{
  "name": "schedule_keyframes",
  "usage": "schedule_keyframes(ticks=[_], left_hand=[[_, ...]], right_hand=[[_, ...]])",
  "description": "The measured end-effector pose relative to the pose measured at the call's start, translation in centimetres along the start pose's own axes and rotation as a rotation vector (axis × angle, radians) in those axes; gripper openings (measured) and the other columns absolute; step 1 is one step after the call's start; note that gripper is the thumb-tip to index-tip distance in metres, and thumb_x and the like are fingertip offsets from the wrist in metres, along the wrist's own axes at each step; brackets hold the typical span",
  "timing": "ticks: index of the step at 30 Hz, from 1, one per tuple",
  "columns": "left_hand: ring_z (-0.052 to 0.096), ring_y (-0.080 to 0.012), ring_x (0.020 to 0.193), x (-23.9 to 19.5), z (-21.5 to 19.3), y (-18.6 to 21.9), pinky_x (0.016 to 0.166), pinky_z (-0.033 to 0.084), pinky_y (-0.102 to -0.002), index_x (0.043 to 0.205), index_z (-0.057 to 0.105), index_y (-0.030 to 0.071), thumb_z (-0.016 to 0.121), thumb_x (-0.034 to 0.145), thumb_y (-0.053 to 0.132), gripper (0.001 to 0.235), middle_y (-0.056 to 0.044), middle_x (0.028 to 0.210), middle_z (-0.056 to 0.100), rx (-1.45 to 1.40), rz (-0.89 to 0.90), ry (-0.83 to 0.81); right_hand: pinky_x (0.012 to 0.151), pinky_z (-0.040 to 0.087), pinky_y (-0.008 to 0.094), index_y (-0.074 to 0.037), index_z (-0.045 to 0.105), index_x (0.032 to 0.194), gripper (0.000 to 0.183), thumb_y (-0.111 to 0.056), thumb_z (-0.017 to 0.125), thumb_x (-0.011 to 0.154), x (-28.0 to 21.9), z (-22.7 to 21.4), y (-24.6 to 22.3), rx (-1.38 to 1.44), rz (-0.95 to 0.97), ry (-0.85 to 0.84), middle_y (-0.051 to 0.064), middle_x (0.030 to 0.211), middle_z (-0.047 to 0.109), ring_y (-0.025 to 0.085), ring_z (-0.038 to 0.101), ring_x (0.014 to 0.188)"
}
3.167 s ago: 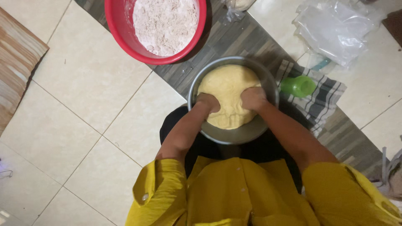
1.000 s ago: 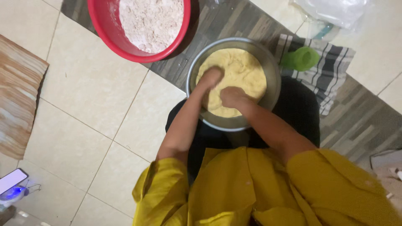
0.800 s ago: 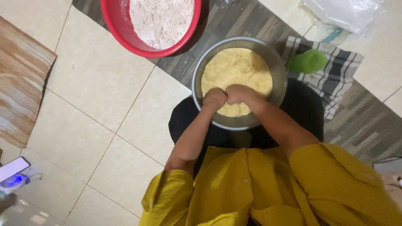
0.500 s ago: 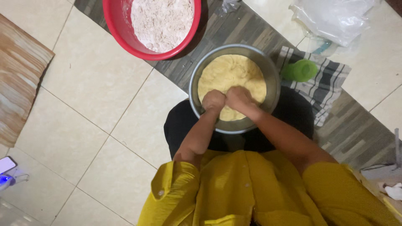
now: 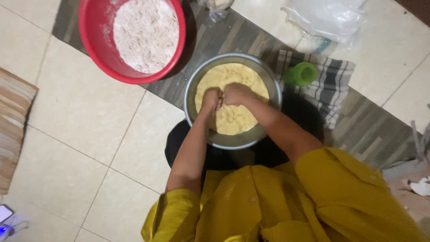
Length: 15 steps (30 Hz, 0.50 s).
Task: The person kneads a large mass of dough in a metal bowl resting on their lap. They use both hands to press, fold, and turn the dough repeatedly. The person briefly reaches for a plastic bag near the end of the clip.
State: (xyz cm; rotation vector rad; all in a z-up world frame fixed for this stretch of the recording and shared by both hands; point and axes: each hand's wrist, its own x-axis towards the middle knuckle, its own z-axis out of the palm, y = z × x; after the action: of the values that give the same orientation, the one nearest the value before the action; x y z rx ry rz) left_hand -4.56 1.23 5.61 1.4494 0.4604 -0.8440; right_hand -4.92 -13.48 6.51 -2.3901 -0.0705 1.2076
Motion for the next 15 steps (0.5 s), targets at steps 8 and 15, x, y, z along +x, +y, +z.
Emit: schedule_keyframes(ticks=[8, 15], left_hand=[[0.054, -0.0196, 0.044, -0.2, 1.6, -2.2, 0.054, 0.044, -0.034, 0.065, 0.066, 0.007, 0.047, 0.093, 0.016, 0.035, -0.007, 0.047, 0.054, 0.675, 0.458, 0.382], [0.063, -0.0144, 0.066, -3.2, 0.4, -1.7, 0.063, 0.054, -0.029, 0.102, 0.061, 0.004, 0.046, 0.101, 0.007, 0.016, -0.007, 0.078, 0.065, 0.057, 0.226, -0.039]], right_hand=[[0.077, 0.057, 0.040, -0.005, 0.072, 0.104, 0.030, -0.022, 0.076, 0.080, -6.0, 2.5, 2.4, 0.412, -0.329, 0.589, 0.012, 0.094, 0.077, 0.028, 0.074, 0.086], [0.070, 0.053, 0.029, -0.003, 0.071, 0.104, 0.016, -0.012, 0.064, 0.114, -13.8, 1.1, 20.9, 0.864, -0.100, 1.562, 0.007, 0.096, 0.070, 0.012, 0.066, 0.081]])
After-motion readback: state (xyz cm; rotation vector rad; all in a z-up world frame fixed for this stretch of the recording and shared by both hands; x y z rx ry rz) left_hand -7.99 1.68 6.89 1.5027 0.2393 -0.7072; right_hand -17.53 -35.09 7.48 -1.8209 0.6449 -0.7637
